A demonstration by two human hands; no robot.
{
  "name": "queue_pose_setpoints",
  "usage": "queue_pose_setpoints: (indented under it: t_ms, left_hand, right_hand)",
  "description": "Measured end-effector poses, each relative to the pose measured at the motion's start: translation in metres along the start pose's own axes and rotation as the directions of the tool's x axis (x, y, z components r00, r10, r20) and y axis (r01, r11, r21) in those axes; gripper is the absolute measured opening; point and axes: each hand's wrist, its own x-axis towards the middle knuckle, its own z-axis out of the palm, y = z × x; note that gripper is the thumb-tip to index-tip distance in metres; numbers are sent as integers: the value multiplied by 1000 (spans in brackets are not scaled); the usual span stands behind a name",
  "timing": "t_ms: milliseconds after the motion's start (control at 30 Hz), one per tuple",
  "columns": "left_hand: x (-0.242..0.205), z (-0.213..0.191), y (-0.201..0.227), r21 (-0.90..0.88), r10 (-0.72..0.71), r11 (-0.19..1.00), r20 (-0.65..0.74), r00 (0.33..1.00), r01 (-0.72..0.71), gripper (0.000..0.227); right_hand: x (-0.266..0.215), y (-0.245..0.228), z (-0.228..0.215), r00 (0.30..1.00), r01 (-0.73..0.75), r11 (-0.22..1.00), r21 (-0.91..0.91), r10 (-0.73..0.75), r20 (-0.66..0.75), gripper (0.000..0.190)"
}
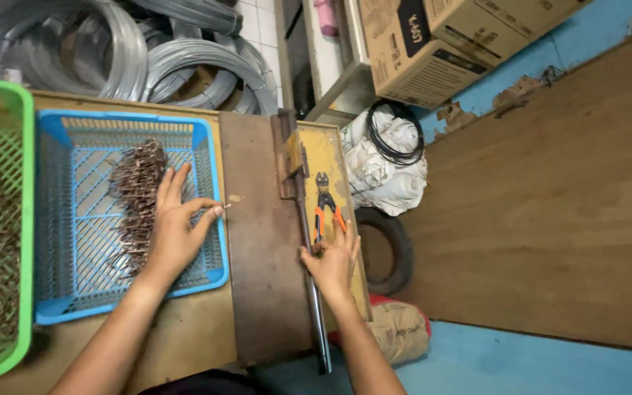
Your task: Sort small metal wire pieces between baskets and cut wire using bolt cutters at a workbench
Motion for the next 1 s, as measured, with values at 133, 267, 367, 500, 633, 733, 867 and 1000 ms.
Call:
queue_pose_setpoints:
  t_ms: [133,267,367,500,633,733,867,1000]
  left_hand:
    - [-12,-23,-19,41,11,999,-58,998,-9,8]
    - [-23,-48,-34,92,-21,995,-59,998,26,11]
    - [-30,-55,-63,155,-55,986,-42,998,61,11]
    - [-36,-65,-82,229,-117,967,13,993,110,11]
    - [-46,-67,-117,268,-135,955,16,991,126,12]
    - [-56,-61,-147,291,-200,937,0,980,191,11]
    - [-61,-57,-144,176,-227,958,-16,974,226,12]
    - [-56,-67,-112,76,-268,960,-35,963,270,13]
  right_hand:
    - [6,-22,-6,981,-66,991,-119,86,172,38]
    - [10,-70,18,981,190,968,161,-180,-79,41]
    - [11,-117,53,953,300,871,390,-288,-90,33]
    - [8,-187,53,889,404,625,669,-440,-126,29]
    - [12,-191,100,881,392,608,690,-465,-91,23]
    - [14,-192,116,870,411,626,662,-487,-79,17]
    - [12,-199,100,851,470,661,585,-514,-103,16]
    - [12,-196,104,852,491,658,570,-500,-157,12]
